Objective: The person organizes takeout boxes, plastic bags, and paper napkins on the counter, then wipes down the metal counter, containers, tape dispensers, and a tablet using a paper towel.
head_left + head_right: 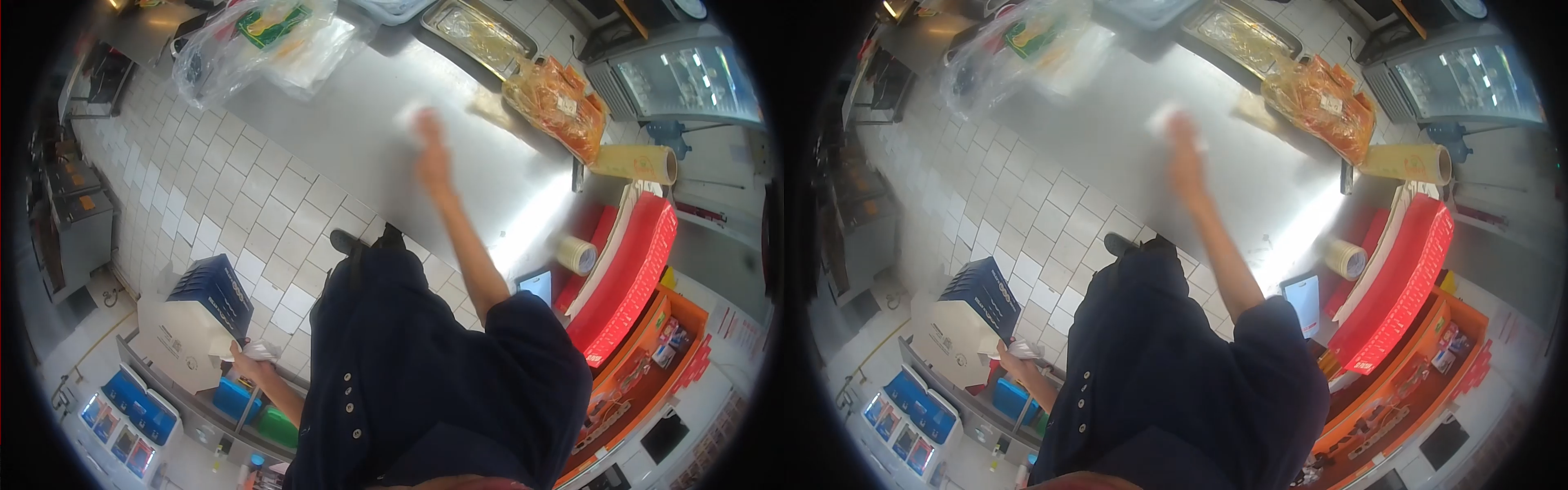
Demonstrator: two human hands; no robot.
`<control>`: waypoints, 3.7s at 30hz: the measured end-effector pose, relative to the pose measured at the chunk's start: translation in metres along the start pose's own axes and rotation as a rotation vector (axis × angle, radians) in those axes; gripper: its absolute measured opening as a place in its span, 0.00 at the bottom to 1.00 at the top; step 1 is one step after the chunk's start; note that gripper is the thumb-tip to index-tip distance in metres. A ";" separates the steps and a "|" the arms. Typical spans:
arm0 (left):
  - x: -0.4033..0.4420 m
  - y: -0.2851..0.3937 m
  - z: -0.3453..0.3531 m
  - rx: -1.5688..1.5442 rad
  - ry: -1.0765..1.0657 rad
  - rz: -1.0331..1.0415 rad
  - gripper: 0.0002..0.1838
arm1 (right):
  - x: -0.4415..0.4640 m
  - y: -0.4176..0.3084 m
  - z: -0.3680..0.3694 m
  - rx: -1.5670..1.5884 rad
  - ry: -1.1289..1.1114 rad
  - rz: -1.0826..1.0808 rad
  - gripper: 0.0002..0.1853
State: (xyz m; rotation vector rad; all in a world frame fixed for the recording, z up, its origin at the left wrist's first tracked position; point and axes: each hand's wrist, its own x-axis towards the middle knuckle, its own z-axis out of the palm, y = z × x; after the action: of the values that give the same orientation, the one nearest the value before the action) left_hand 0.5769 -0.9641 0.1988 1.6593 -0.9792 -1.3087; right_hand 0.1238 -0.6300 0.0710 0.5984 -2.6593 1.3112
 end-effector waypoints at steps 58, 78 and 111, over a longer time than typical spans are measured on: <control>-0.062 0.007 0.172 0.441 -0.803 0.162 0.21 | -0.160 0.037 -0.159 -0.057 0.004 0.425 0.31; -0.325 -0.113 0.356 0.823 -1.856 0.388 0.19 | -0.288 0.119 -0.348 -0.399 -0.015 0.977 0.21; 0.041 0.022 0.397 0.071 -0.765 0.180 0.12 | -0.138 -0.045 -0.046 0.189 0.269 0.535 0.35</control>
State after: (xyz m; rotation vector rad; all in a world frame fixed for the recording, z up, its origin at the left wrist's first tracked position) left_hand 0.1926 -1.0569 0.1428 1.0701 -1.5820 -1.8372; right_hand 0.2651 -0.5776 0.0945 -0.2911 -2.5715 1.6382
